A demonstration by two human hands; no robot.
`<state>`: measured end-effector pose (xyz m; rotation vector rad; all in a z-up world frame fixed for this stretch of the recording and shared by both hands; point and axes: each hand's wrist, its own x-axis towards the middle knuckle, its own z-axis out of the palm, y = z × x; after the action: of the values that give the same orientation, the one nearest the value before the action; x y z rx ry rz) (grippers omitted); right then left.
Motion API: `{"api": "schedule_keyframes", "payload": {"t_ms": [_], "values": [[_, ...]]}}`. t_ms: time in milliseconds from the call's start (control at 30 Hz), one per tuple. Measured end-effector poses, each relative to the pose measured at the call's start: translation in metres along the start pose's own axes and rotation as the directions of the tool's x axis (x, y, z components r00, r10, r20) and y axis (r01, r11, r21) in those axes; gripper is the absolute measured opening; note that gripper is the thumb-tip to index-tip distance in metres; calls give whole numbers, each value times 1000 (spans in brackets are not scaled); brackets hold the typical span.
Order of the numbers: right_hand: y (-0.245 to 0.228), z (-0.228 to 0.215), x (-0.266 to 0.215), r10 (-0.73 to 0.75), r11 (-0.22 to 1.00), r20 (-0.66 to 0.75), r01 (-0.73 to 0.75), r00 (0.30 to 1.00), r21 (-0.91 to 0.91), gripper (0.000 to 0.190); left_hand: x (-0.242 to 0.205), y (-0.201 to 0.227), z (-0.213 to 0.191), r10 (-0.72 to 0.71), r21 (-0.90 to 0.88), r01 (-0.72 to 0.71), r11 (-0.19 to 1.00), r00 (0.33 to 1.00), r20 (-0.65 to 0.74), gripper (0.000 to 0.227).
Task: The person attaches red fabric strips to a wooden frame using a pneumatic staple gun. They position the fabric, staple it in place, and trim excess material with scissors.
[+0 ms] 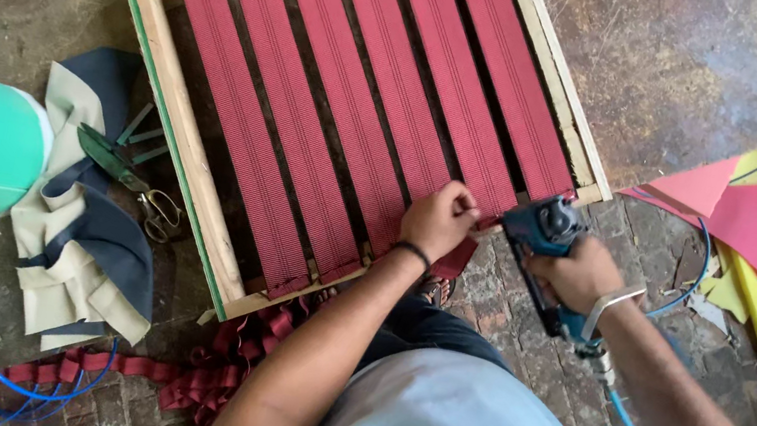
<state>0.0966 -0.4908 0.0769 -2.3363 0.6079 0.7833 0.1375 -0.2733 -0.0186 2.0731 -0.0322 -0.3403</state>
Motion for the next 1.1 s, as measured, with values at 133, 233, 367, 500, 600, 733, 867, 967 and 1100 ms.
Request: {"api": "schedule_keyframes", "payload": {"t_ms": [133, 233, 367, 500, 600, 733, 867, 967, 1100], "values": [[-1, 12, -2, -1, 1000, 34, 2, 999, -27, 30, -34, -19, -25, -8, -155, -6, 988, 996, -90, 15], [-2, 20, -9, -31, 998, 52, 34, 998, -46, 33, -60, -30, -53, 27, -316, -69, 946, 990, -136, 12], [-14, 24, -10, -10, 999, 28, 8, 1000, 44, 31, -91, -43, -103, -43, -232, 19, 973, 994, -97, 14], [-10, 29, -24, 43, 999, -12, -43, 999, 7, 33, -124, -63, -162, -92, -24, 91, 996, 993, -71, 20], [-7, 53, -35, -74, 954, -33, 80, 997, 288, 19, -157, -89, -206, -154, 100, 179, 979, 963, -219, 28], [24, 67, -47, 19, 880, -129, 45, 991, 472, 7, -191, -122, -228, -296, 155, 380, 912, 871, -392, 38], [45, 82, -66, 108, 778, -161, 17, 981, 628, 14, -201, -132, -242, -332, 130, 399, 908, 872, -361, 35], [35, 91, -70, 64, 619, -137, 69, 988, 782, 34, -189, -116, -250, -210, -16, 217, 976, 921, -329, 21], [9, 99, -87, 42, 602, -177, 117, 983, 790, 36, -135, -75, -262, -47, -368, -55, 928, 964, -262, 17]]}}
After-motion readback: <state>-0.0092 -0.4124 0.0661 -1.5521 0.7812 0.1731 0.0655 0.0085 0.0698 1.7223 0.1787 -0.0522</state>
